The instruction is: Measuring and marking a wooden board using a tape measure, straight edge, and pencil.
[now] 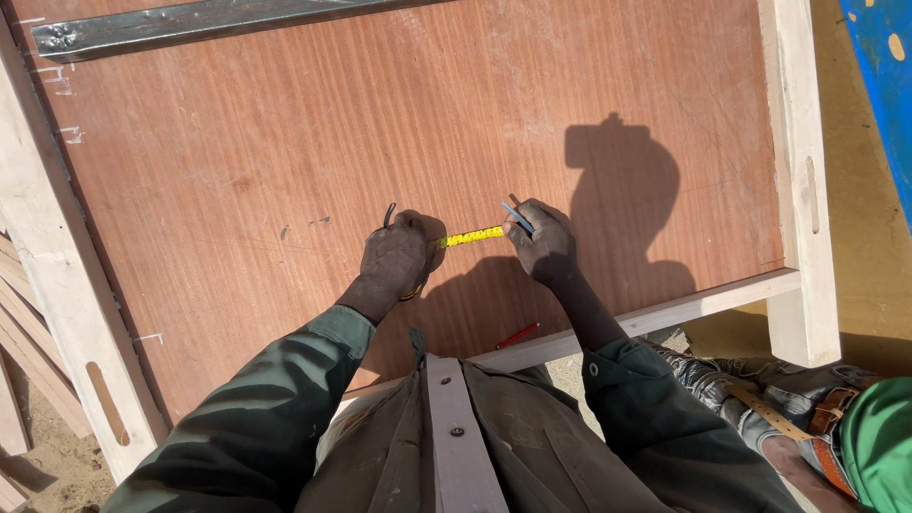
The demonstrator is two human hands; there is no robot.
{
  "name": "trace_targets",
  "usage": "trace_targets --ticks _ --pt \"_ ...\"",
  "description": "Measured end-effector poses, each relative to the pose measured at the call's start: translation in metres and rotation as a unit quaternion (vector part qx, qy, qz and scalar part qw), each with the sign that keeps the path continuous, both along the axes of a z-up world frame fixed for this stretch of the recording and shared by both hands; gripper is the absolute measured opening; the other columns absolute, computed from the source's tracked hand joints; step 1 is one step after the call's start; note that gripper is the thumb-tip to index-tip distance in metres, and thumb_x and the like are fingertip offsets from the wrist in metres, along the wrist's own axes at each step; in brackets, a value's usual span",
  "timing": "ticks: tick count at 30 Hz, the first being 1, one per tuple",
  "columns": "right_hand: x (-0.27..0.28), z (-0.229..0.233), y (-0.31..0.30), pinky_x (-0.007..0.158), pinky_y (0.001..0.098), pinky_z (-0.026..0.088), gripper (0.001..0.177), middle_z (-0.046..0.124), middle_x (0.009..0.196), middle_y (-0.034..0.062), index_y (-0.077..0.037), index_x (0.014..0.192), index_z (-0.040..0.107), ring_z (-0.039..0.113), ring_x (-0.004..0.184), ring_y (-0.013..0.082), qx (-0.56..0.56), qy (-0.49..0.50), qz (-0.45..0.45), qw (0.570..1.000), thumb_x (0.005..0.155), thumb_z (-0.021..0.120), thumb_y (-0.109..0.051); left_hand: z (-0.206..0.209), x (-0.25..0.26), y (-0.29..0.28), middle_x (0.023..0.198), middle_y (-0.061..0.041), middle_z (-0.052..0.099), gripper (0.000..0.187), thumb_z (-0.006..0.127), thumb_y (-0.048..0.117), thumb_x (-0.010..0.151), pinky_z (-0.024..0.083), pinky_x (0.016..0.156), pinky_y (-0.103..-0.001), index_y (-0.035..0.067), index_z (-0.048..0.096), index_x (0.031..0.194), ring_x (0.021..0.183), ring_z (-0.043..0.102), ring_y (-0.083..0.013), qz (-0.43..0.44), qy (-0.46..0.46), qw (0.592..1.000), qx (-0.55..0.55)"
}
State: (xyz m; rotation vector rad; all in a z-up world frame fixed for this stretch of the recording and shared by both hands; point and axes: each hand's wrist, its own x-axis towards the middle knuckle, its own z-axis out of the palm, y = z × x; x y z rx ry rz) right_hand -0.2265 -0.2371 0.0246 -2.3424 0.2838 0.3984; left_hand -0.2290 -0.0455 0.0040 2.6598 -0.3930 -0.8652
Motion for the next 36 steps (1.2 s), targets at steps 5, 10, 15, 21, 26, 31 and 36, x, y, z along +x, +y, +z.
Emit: trace_targets --ticks 5,10,15,21,26,31,36 --pt "-0.001 -0.005 -0.013 0.056 0.0288 0.045 0.016 0.048 0.061 0.0047 -0.010 0.077 0.059 0.049 0.058 0.0127 0.118 -0.040 -0.102 0.987 0.081 0.048 -0.021 -0.001 0.000 -0.001 0.096 -0.019 0.050 0.044 0.041 0.035 0.084 0.048 0.067 -0.040 -0.004 0.050 0.102 0.078 0.060 -0.0342 -0.002 -0.005 1.000 0.008" --pt "-0.012 0.004 -0.021 0.050 0.0283 0.046 0.043 0.048 0.052 0.0079 -0.005 0.075 0.060 0.052 0.050 0.0152 0.136 -0.056 -0.138 0.979 0.088 0.034 -0.036 -0.004 0.000 -0.001 0.096 -0.020 0.050 0.044 0.042 0.034 0.083 0.048 0.067 -0.040 -0.004 0.051 0.102 0.078 0.060 -0.0340 -0.009 -0.015 1.000 0.007" --pt "-0.021 -0.024 -0.035 0.057 0.0308 0.041 0.013 0.051 0.062 0.0117 -0.002 0.081 0.054 0.052 0.058 0.0178 0.142 -0.122 -0.095 0.978 0.080 0.051 -0.015 -0.031 0.002 -0.001 0.096 -0.019 0.050 0.043 0.042 0.034 0.083 0.048 0.066 -0.040 -0.004 0.051 0.102 0.077 0.060 -0.0334 -0.008 -0.012 1.000 0.021" --pt "-0.018 -0.011 -0.024 0.056 0.0314 0.042 0.012 0.054 0.067 0.0134 -0.003 0.083 0.056 0.052 0.060 0.0174 0.149 -0.126 -0.075 0.978 0.073 0.051 -0.009 -0.027 0.002 0.000 0.095 -0.020 0.051 0.043 0.040 0.035 0.084 0.048 0.065 -0.040 -0.003 0.051 0.101 0.075 0.061 -0.0337 -0.011 -0.017 1.000 0.018" --pt "-0.016 -0.020 -0.029 0.053 0.0279 0.041 0.010 0.054 0.070 0.0118 -0.005 0.080 0.056 0.051 0.059 0.0157 0.147 -0.116 -0.069 0.980 0.071 0.053 -0.008 -0.021 0.003 0.000 0.098 -0.020 0.050 0.043 0.040 0.035 0.084 0.048 0.068 -0.040 -0.003 0.051 0.102 0.078 0.060 -0.0342 -0.007 -0.005 1.000 0.011" --pt "-0.016 -0.024 -0.027 0.053 0.0283 0.041 0.009 0.056 0.076 0.0118 -0.006 0.078 0.058 0.052 0.061 0.0177 0.121 -0.102 -0.070 0.985 0.069 0.055 -0.009 -0.038 0.003 0.000 0.098 -0.018 0.050 0.042 0.041 0.035 0.083 0.048 0.067 -0.039 -0.001 0.051 0.102 0.078 0.060 -0.0326 -0.012 -0.010 1.000 0.020" --pt "-0.018 -0.026 -0.030 0.051 0.0299 0.040 0.008 0.055 0.071 0.0136 -0.005 0.074 0.057 0.051 0.059 0.0192 0.117 -0.099 -0.055 0.987 0.069 0.052 -0.008 -0.032 0.003 0.000 0.097 -0.019 0.050 0.042 0.040 0.034 0.083 0.047 0.068 -0.039 -0.002 0.052 0.102 0.079 0.060 -0.0331 -0.021 -0.003 1.000 0.023"
